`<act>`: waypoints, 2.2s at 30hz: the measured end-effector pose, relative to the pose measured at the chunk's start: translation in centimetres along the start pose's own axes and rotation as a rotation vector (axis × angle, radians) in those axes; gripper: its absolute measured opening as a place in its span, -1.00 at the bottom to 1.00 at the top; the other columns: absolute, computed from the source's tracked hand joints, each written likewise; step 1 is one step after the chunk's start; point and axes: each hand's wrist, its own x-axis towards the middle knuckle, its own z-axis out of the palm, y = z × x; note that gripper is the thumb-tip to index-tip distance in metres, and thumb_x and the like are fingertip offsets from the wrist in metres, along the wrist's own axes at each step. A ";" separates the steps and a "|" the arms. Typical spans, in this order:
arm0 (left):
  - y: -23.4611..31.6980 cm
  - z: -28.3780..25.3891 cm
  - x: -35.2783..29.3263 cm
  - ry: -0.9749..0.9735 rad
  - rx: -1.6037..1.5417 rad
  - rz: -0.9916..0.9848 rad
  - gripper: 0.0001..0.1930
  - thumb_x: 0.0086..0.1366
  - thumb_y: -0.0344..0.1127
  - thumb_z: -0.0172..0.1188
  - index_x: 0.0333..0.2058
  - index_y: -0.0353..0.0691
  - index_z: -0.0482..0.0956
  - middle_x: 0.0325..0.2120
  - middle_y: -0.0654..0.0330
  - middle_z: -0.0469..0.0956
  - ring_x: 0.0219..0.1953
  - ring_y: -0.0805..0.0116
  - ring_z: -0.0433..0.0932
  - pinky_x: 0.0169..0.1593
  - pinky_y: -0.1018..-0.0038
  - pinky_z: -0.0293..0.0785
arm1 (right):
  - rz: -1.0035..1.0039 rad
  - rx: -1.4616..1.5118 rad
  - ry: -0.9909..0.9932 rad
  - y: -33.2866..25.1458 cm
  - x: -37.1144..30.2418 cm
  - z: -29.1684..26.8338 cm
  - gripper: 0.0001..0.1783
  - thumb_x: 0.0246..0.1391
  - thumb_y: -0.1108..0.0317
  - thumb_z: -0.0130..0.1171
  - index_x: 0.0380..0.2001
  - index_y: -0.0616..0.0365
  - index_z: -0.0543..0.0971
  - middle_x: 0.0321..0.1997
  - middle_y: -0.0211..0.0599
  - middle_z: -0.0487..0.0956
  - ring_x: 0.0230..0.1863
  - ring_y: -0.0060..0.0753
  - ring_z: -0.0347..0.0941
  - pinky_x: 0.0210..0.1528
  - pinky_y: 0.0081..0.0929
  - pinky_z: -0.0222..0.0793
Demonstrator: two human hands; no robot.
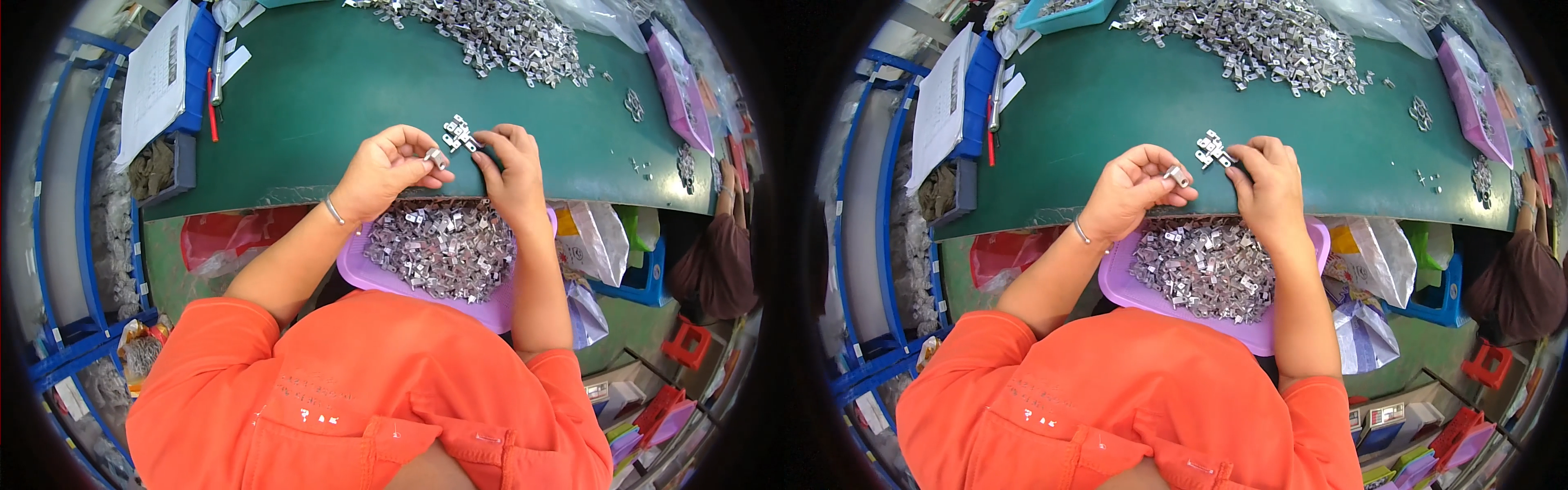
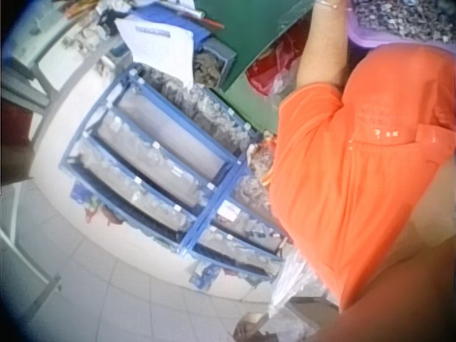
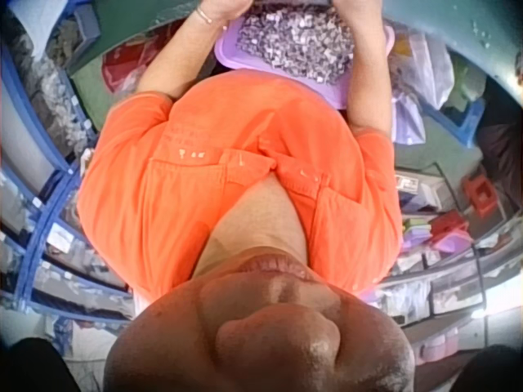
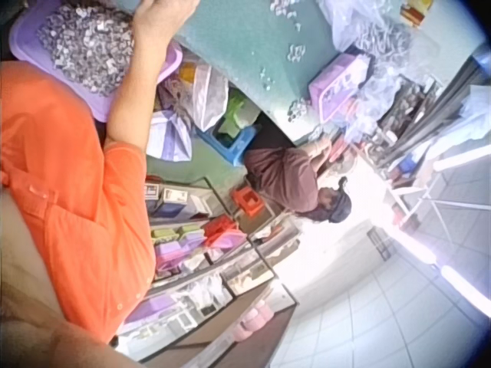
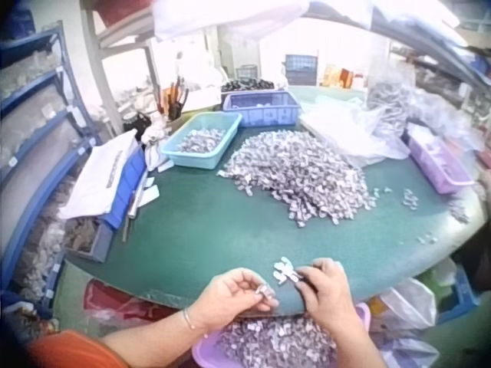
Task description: The person sorts small silver metal parts by hand from a large pile on a green table into a purple basket. They repeatedly pick up individual pieces, inspect them, and place them into the basket. At the end, they pour the contents of the basket into a red bag and return the empty basket to the table.
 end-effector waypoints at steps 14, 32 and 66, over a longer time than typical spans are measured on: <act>-0.3 1.5 2.1 0.070 1.172 0.717 -0.74 0.06 -0.49 0.31 -0.22 -0.21 0.59 -0.29 0.16 0.49 -0.35 0.13 0.54 -0.21 0.39 0.51 | 0.010 -0.049 0.013 -0.4 -0.2 0.9 -0.75 -0.16 0.36 0.40 -0.37 0.16 0.61 -0.32 -0.24 0.52 -0.23 -0.11 0.43 -0.19 -0.28 0.36; 1.4 0.0 0.7 -0.097 0.030 -0.238 -0.84 0.33 -0.45 0.15 -0.14 -0.37 0.56 -0.36 0.22 0.60 -0.39 0.53 0.58 -0.27 0.64 0.55 | -0.127 0.188 -0.100 -0.3 -1.8 -0.2 -0.86 -0.09 0.56 0.27 -0.40 0.15 0.54 -0.33 -0.31 0.56 -0.26 -0.14 0.47 -0.19 -0.28 0.33; 2.8 -0.4 -3.0 -0.471 0.837 0.033 -0.90 0.26 -0.43 0.20 -0.28 -0.31 0.63 -0.41 0.20 0.62 -0.40 0.40 0.60 -0.31 0.49 0.51 | 0.642 0.933 -0.428 0.2 -0.6 -5.4 -0.85 0.16 0.44 0.21 -0.26 0.31 0.64 -0.39 -0.33 0.63 -0.41 -0.63 0.50 -0.36 -0.65 0.41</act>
